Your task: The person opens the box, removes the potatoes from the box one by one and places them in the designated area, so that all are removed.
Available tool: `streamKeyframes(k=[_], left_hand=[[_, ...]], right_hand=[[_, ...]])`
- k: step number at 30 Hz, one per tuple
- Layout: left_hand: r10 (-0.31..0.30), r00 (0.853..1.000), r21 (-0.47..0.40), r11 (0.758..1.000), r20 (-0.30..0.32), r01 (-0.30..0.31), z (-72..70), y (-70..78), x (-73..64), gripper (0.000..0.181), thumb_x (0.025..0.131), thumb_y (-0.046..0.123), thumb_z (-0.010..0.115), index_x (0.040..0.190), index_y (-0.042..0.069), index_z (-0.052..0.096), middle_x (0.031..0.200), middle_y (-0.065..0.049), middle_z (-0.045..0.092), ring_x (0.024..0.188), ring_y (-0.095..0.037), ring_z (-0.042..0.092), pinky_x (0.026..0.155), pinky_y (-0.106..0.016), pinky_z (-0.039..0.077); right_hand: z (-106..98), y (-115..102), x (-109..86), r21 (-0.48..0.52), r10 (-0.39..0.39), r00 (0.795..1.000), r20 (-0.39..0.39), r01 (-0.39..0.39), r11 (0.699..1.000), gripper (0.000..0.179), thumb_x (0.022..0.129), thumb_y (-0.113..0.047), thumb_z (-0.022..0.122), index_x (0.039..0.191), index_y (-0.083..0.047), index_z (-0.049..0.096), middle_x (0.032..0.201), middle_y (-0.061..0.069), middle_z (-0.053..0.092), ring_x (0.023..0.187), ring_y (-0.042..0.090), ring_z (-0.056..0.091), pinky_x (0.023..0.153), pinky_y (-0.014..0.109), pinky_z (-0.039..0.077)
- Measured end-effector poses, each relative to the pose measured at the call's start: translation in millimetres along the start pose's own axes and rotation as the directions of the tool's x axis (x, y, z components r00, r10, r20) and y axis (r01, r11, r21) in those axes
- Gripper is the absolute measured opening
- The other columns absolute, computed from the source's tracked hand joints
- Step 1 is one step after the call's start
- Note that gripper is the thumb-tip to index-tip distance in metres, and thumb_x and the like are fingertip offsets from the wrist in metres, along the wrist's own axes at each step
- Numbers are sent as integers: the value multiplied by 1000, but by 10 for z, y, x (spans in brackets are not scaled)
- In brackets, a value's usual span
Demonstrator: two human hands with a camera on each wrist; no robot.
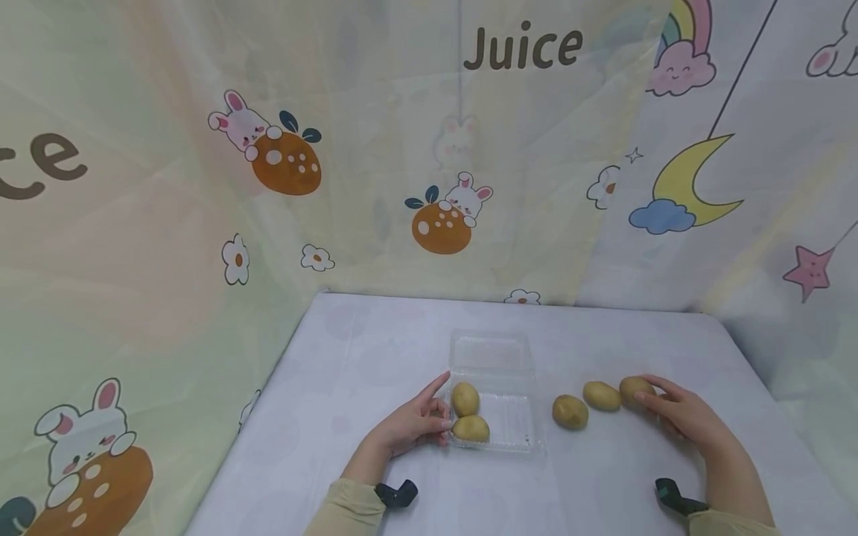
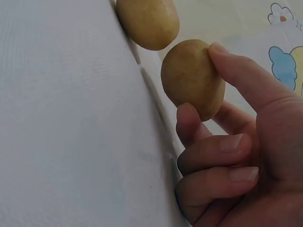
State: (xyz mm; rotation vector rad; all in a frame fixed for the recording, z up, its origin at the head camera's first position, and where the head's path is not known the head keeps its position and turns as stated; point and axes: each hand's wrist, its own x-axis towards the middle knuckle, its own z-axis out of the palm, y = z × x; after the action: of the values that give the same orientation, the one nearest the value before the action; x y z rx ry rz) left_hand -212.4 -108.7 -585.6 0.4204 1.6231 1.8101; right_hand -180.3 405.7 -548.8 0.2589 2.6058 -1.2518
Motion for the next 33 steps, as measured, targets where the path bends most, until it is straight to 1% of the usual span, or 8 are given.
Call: streamKeyframes(k=[2, 5, 15, 19, 22, 24, 30, 33], left_hand=[[-5, 1000, -3, 1000, -1, 5, 3, 6, -1, 97, 87, 11, 74, 157, 40, 14, 97, 0, 54, 76, -15, 65, 72, -32, 59], [-7, 1000, -7, 1000, 1, 7, 8, 12, -5, 97, 87, 11, 74, 157, 40, 14, 97, 0, 55, 75, -15, 65, 72, -32, 59], [-4, 1000, -4, 1000, 1, 4, 8, 17, -8, 97, 87, 11, 74, 158, 39, 13, 96, 0, 55, 75, -16, 65, 72, -32, 59], [-4, 1000, 0, 1000, 2, 4, 6, 21, -7, 98, 87, 11, 74, 158, 39, 12, 96, 0, 55, 75, -16, 65, 72, -32, 59], [-6, 1000, -1, 1000, 3, 6, 5, 17, -4, 98, 87, 11, 73, 158, 38, 12, 97, 0, 54, 75, -16, 65, 72, -32, 59], [-9, 1000, -1, 1000, 0, 9, 3, 15, -3, 98, 87, 11, 74, 158, 39, 12, 96, 0, 54, 75, -16, 65, 72, -32, 59], [-8, 1000, -4, 1000, -1, 8, 6, 23, -4, 99, 86, 12, 75, 158, 38, 12, 95, 0, 55, 75, -16, 65, 72, -32, 59], [-5, 1000, -9, 1000, 8, 5, 8, 28, -7, 99, 87, 11, 74, 158, 37, 11, 96, 0, 54, 75, -16, 64, 72, -32, 59]], right_hand=[[4, 28, 19, -12, 8, 1000, 2, -8, 1000, 81, 92, -57, 59, 151, -7, 34, 81, 2, 60, 50, 11, 41, 46, 30, 39], [11, 45, 41, -27, 22, 1000, 12, -22, 999, 83, 92, -59, 59, 151, -6, 34, 86, 4, 63, 51, 12, 42, 46, 29, 39], [23, 33, 53, -49, 62, 998, 28, -61, 997, 87, 90, -63, 59, 151, -7, 33, 88, 4, 62, 51, 12, 43, 46, 29, 39], [26, 41, 50, -45, 59, 998, 32, -57, 997, 86, 90, -62, 59, 151, -8, 34, 89, 4, 63, 51, 12, 44, 46, 29, 40], [25, 53, 36, -39, 40, 998, 44, -38, 999, 84, 91, -59, 59, 152, -8, 32, 89, 5, 64, 51, 12, 44, 45, 29, 41], [20, 61, 25, -27, 31, 998, 51, -29, 999, 83, 92, -57, 60, 152, -8, 32, 89, 4, 63, 51, 12, 45, 45, 29, 42], [5, 85, -1, -2, 8, 997, 81, -8, 1000, 83, 92, -50, 64, 153, -8, 29, 71, 0, 53, 51, 11, 46, 46, 28, 43], [9, 107, -2, -3, 13, 997, 82, -12, 1000, 84, 90, -49, 66, 154, -9, 28, 71, 0, 50, 52, 11, 46, 46, 27, 43]])
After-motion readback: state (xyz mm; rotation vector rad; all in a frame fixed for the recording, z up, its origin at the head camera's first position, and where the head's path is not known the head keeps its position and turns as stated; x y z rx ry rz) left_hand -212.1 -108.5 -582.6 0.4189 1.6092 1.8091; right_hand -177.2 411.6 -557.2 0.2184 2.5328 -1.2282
